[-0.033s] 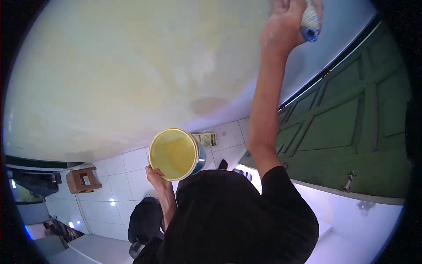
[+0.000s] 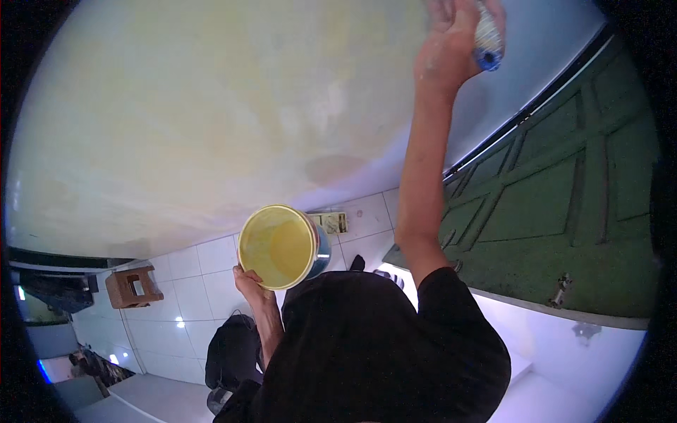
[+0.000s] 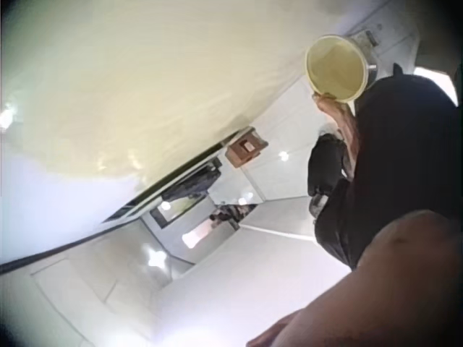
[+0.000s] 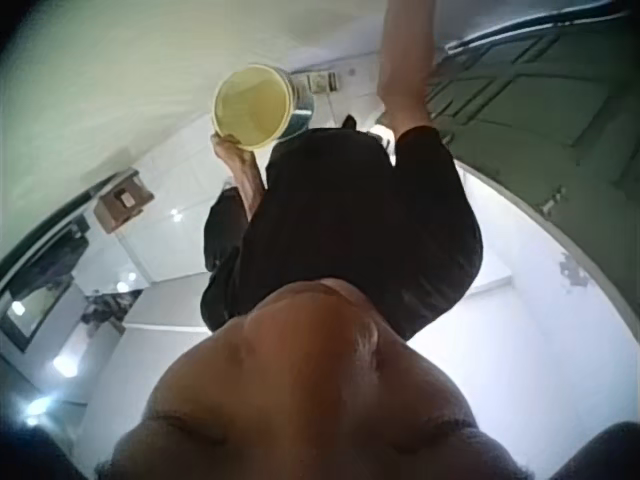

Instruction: The person paints a wall using a brush. They dip the brush into a yellow paint bucket and apply the paint to a wall surface in broad strokes.

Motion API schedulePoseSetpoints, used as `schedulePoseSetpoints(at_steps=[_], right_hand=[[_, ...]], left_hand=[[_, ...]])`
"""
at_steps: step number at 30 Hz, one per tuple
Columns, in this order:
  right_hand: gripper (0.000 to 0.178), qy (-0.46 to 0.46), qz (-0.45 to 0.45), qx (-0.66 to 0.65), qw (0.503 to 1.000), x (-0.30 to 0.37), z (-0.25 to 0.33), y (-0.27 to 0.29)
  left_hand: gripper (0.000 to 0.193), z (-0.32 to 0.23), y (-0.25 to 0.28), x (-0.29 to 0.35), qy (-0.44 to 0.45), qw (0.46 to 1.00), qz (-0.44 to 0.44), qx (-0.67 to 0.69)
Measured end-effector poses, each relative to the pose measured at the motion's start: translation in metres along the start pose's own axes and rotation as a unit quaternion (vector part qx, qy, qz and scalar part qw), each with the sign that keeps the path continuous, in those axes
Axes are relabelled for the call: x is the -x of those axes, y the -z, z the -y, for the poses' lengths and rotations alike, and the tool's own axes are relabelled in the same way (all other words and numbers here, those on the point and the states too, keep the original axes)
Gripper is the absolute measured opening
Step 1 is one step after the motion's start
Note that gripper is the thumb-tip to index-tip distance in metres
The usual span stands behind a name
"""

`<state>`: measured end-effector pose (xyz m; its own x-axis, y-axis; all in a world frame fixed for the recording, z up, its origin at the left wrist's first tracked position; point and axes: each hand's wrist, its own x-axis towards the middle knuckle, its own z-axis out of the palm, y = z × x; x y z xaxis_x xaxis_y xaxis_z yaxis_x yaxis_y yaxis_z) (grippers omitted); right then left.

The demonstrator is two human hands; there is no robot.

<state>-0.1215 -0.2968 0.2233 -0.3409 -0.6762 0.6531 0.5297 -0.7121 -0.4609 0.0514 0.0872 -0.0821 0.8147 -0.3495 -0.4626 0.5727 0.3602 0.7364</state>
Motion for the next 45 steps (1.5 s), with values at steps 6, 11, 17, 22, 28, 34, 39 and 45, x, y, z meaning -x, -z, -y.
schedulePoseSetpoints(at_steps=[6, 11, 17, 22, 28, 34, 39, 45], right_hand=[[0.023, -0.246, -0.096, -0.064, 0.962, 0.166, -0.114, 0.131], [0.009, -0.313, -0.211, 0.030, 0.925, 0.299, -0.138, 0.215], [0.012, -0.230, -0.206, 0.363, 0.879, 0.366, -0.188, 0.247], [0.009, -0.187, -0.210, 0.494, 0.823, 0.370, -0.186, 0.210], [0.015, -0.309, -0.305, 0.405, 0.805, 0.360, -0.254, 0.250], [0.027, -0.358, -0.311, 0.163, 0.865, 0.168, -0.129, 0.086], [0.026, -0.206, -0.144, -0.105, 0.962, 0.058, -0.005, 0.024], [0.015, -0.079, -0.036, -0.158, 0.984, 0.023, 0.023, 0.001]], left_hand=[[0.015, 0.000, 0.027, -0.009, -0.022, 0.999, 0.024, 0.024], [0.027, -0.004, -0.002, 0.003, -0.051, 0.999, 0.018, -0.006], [0.029, 0.001, 0.028, -0.024, -0.059, 0.996, 0.056, -0.035], [0.034, -0.009, -0.008, 0.001, -0.041, 0.997, -0.034, 0.063], [0.029, -0.002, -0.010, 0.001, -0.042, 0.998, 0.022, -0.029], [0.022, -0.007, -0.001, 0.003, -0.070, 0.995, -0.020, -0.062], [0.024, -0.008, 0.004, -0.005, -0.065, 0.995, 0.037, -0.060], [0.023, -0.010, -0.004, -0.009, -0.040, 0.997, 0.060, -0.009]])
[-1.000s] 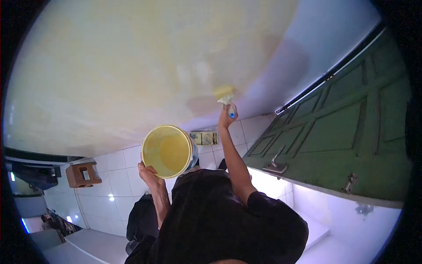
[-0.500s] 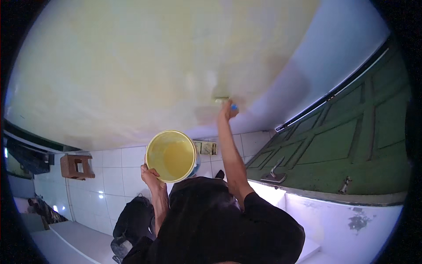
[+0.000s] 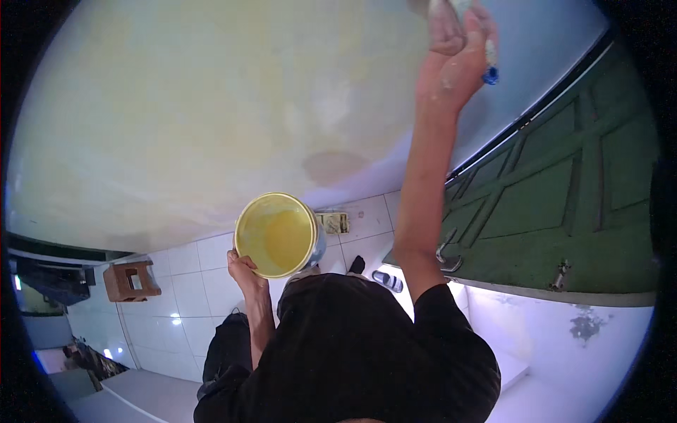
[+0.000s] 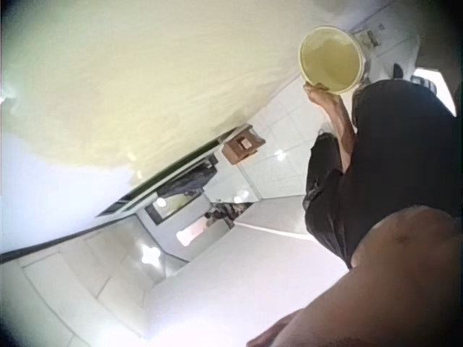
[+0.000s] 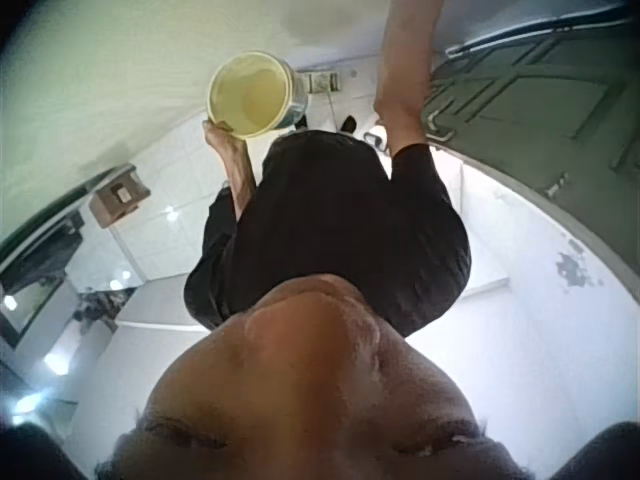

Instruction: The person paints a wall using a brush. They dip the brush into a yellow paint bucket and apply the paint to a wall surface in broad strokes.

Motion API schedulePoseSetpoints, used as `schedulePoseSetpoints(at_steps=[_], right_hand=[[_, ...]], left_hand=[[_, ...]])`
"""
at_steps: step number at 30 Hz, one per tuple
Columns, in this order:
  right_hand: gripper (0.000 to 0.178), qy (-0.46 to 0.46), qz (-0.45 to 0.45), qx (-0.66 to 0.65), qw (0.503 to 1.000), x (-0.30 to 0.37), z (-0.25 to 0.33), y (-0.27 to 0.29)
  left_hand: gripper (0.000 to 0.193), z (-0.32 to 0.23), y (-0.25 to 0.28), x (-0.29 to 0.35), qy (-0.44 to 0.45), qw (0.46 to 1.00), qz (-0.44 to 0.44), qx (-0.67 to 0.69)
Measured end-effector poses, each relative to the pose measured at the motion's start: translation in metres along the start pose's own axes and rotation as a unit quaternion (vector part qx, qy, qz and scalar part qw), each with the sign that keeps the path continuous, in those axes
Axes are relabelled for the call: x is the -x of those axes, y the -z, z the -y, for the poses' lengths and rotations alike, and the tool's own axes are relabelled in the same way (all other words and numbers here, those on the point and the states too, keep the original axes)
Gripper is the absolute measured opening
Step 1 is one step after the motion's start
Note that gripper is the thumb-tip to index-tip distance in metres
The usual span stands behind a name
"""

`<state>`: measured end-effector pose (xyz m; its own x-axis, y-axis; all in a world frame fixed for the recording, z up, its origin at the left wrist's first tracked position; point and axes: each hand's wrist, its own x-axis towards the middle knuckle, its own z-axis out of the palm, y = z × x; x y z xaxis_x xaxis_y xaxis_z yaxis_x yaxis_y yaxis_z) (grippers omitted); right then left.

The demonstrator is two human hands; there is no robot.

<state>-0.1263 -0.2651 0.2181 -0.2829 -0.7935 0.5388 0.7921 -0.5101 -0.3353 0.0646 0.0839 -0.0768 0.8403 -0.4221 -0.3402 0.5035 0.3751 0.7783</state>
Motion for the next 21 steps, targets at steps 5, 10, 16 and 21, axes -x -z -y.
schedulePoseSetpoints(at_steps=[5, 10, 16, 21], right_hand=[[0.007, -0.099, -0.063, 0.132, 0.984, 0.063, -0.061, 0.102], [0.003, -0.221, -0.130, 0.292, 0.921, 0.220, -0.092, 0.231], [0.011, -0.324, -0.237, 0.398, 0.825, 0.316, -0.161, 0.353], [0.012, -0.281, -0.320, 0.536, 0.729, 0.322, -0.193, 0.414]], left_hand=[[0.023, 0.005, -0.001, -0.001, -0.009, 0.999, 0.019, 0.024], [0.029, -0.011, -0.027, 0.017, 0.011, 0.998, -0.067, -0.013], [0.032, 0.000, 0.009, 0.000, -0.029, 0.999, -0.011, -0.035], [0.030, 0.003, 0.003, -0.007, 0.010, 1.000, 0.009, -0.023]])
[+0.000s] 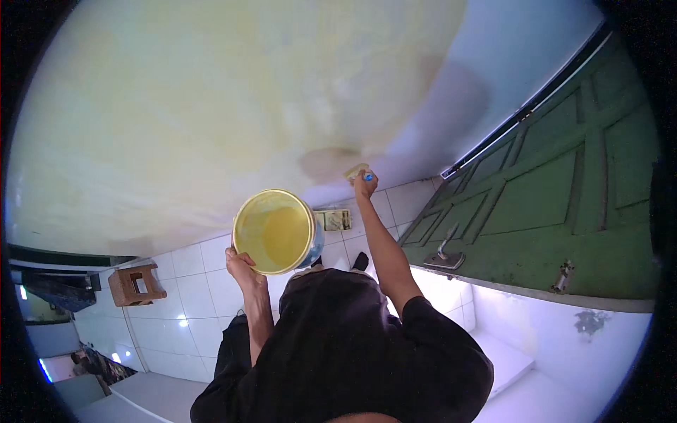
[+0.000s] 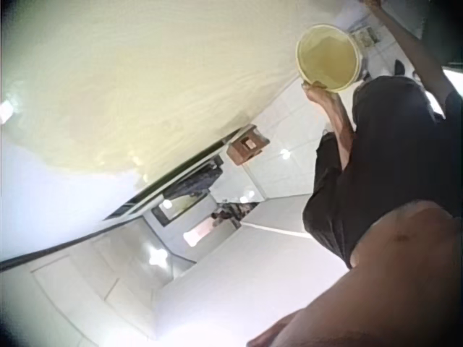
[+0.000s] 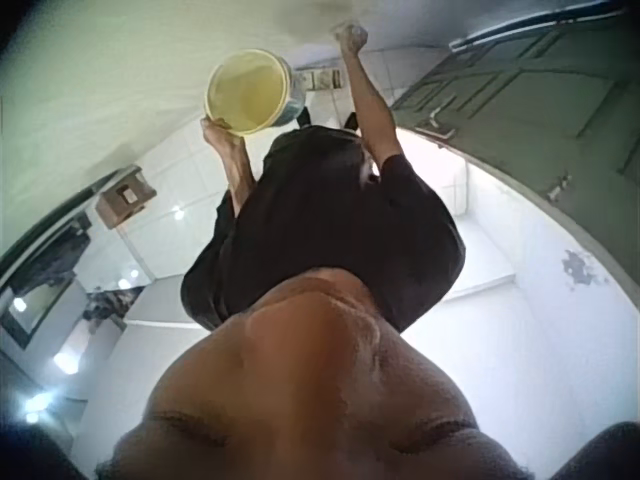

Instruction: The person paints a wall using a brush. They dip the brush into a yellow paint bucket and apply the paint to a wall surface in broad strokes.

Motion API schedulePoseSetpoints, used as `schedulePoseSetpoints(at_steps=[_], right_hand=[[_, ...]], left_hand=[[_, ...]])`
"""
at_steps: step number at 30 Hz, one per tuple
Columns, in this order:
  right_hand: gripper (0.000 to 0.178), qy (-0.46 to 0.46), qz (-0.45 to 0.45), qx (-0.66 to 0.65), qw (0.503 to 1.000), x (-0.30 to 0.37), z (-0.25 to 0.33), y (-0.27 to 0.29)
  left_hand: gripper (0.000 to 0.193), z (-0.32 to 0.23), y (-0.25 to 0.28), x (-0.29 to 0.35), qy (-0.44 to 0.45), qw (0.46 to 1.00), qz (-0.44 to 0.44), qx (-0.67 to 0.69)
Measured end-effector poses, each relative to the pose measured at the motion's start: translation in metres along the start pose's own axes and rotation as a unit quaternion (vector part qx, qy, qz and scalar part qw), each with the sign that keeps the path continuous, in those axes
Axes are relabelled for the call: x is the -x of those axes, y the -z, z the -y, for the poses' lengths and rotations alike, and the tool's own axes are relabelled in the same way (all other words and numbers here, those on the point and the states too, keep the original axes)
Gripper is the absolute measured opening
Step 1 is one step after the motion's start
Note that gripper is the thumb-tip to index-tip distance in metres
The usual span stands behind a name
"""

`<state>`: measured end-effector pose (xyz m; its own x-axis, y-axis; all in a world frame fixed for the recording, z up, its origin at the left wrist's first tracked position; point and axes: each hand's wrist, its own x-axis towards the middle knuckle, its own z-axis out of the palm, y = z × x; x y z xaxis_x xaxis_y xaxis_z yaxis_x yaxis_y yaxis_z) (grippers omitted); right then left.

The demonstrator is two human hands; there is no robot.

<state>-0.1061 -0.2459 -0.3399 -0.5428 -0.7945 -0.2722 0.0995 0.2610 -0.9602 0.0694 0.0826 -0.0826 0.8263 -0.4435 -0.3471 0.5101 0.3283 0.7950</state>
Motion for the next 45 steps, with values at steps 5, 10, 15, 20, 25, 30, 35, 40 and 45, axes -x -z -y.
schedulePoseSetpoints(at_steps=[5, 10, 15, 20, 25, 30, 35, 40, 45], right_hand=[[0.034, -0.040, 0.181, -0.196, 0.963, 0.039, 0.064, -0.016], [0.021, 0.017, 0.201, -0.329, 0.923, 0.146, 0.317, -0.007], [0.022, 0.170, 0.319, -0.409, 0.838, 0.159, 0.445, 0.043], [0.023, 0.159, 0.350, -0.489, 0.783, 0.139, 0.406, 0.022], [0.016, 0.131, 0.315, -0.415, 0.844, 0.126, 0.230, -0.007], [0.007, 0.196, 0.268, -0.100, 0.938, 0.144, 0.074, 0.014], [0.027, -0.031, 0.055, 0.245, 0.968, 0.044, -0.112, -0.025], [0.022, 0.015, 0.166, 0.052, 0.985, 0.073, -0.018, -0.040], [0.006, 0.097, 0.175, -0.266, 0.943, 0.156, 0.196, 0.006]], left_hand=[[0.020, 0.001, 0.003, 0.006, 0.014, 1.000, 0.007, -0.011], [0.029, 0.005, 0.021, 0.001, -0.020, 1.000, -0.019, -0.005], [0.028, 0.003, 0.010, 0.003, -0.019, 0.998, -0.049, 0.033], [0.027, 0.008, 0.024, -0.006, -0.003, 0.998, -0.062, 0.025], [0.032, -0.013, -0.027, 0.016, -0.013, 0.985, -0.174, -0.012], [0.024, 0.007, 0.058, -0.012, -0.087, 0.986, -0.128, -0.053], [0.019, 0.010, 0.031, -0.020, -0.069, 0.992, -0.081, -0.065], [0.019, 0.027, 0.081, -0.030, -0.093, 0.988, -0.115, -0.045], [0.030, 0.037, 0.080, -0.042, -0.093, 0.985, -0.144, 0.011]])
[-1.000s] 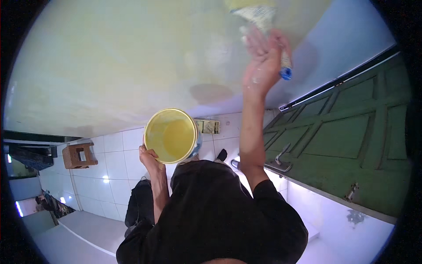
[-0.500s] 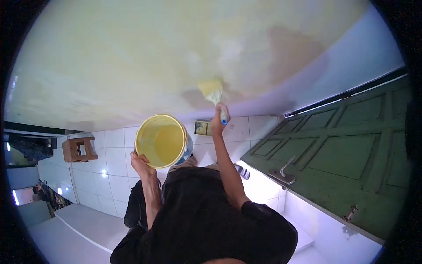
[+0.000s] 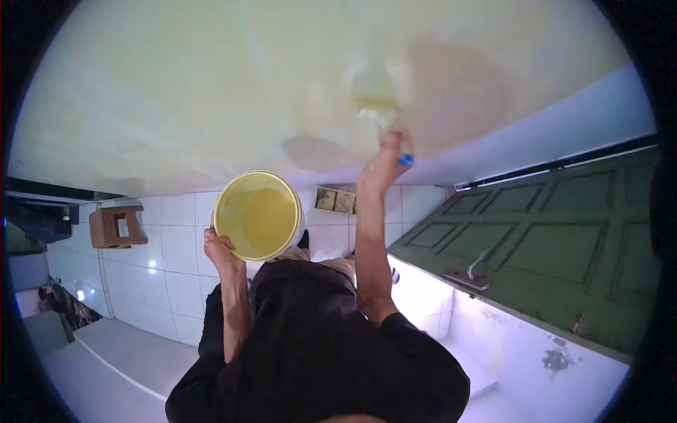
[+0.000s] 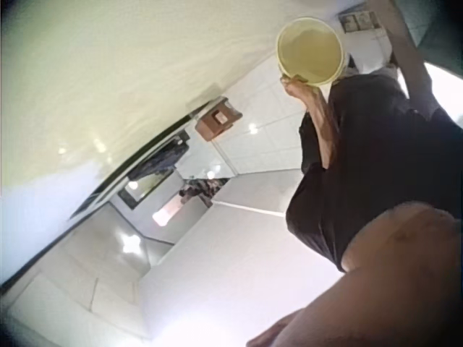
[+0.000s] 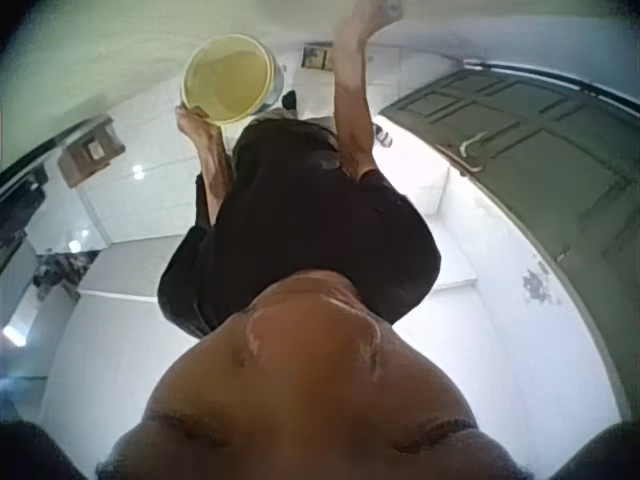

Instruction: The person paints a wall using a brush. They dip the brush into a yellow paint bucket and apply the paint to a wall surface in broad strokes.

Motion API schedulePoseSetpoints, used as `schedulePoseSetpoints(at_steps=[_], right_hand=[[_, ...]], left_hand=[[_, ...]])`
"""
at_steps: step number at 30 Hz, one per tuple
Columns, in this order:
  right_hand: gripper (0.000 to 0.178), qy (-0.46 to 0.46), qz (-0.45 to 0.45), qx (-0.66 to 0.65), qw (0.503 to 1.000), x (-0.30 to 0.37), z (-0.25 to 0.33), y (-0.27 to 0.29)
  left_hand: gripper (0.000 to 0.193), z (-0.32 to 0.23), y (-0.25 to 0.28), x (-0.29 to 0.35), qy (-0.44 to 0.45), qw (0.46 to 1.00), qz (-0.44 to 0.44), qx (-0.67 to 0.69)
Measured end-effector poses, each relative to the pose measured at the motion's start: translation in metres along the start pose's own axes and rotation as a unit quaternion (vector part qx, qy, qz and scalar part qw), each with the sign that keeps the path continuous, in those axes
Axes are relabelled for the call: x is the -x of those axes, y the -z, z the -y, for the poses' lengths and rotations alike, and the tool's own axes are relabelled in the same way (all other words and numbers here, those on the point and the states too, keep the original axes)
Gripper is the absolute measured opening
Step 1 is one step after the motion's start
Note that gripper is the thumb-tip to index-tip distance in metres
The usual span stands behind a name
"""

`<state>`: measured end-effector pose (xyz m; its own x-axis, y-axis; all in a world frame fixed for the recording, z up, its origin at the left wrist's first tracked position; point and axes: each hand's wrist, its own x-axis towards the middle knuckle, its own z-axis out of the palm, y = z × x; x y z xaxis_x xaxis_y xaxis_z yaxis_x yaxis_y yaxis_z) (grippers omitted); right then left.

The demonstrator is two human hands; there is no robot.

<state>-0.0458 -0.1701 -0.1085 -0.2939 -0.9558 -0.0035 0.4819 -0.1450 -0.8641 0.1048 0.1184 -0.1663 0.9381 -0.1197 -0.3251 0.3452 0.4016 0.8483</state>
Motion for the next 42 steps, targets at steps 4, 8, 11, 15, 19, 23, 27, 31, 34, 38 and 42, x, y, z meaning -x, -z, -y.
schedulePoseSetpoints(at_steps=[4, 8, 11, 15, 19, 23, 27, 31, 34, 38, 42], right_hand=[[0.013, 0.222, 0.163, -0.228, 0.934, 0.008, 0.124, -0.036], [0.009, 0.304, 0.260, -0.291, 0.869, 0.006, 0.164, -0.049], [0.007, 0.282, 0.232, -0.222, 0.904, -0.006, 0.086, -0.032], [0.004, 0.222, 0.123, 0.086, 0.964, 0.029, -0.044, 0.026], [0.008, 0.040, 0.035, 0.117, 0.992, 0.074, -0.162, 0.087], [0.017, -0.236, -0.147, 0.284, 0.917, 0.030, -0.245, 0.122], [0.019, -0.115, -0.082, 0.356, 0.924, -0.027, -0.252, 0.107], [0.010, -0.076, -0.046, 0.035, 0.995, 0.037, -0.093, -0.012], [0.011, 0.018, 0.068, -0.140, 0.988, 0.057, 0.023, -0.053], [0.007, 0.133, 0.143, -0.275, 0.942, 0.068, 0.154, -0.108], [0.008, 0.294, 0.261, -0.285, 0.874, 0.038, 0.162, -0.121]], left_hand=[[0.032, 0.004, 0.013, -0.009, 0.033, 0.997, 0.049, -0.051], [0.024, 0.003, -0.002, -0.008, 0.042, 0.997, 0.059, -0.018], [0.019, 0.004, 0.005, -0.010, 0.055, 0.996, 0.065, 0.002], [0.018, 0.005, 0.017, -0.019, 0.064, 0.995, 0.078, -0.002], [0.018, -0.006, 0.027, -0.022, 0.078, 0.995, 0.055, -0.020], [0.019, 0.005, 0.026, -0.023, 0.051, 0.996, 0.060, 0.029], [0.021, -0.001, 0.013, -0.020, 0.042, 0.998, 0.051, 0.016], [0.024, -0.009, 0.032, -0.021, 0.021, 0.999, 0.001, 0.026], [0.024, -0.009, 0.036, -0.031, 0.022, 0.999, -0.013, 0.040], [0.024, -0.008, 0.038, -0.031, 0.033, 0.998, -0.040, 0.023], [0.027, 0.007, 0.041, -0.042, 0.041, 0.998, 0.026, 0.042]])
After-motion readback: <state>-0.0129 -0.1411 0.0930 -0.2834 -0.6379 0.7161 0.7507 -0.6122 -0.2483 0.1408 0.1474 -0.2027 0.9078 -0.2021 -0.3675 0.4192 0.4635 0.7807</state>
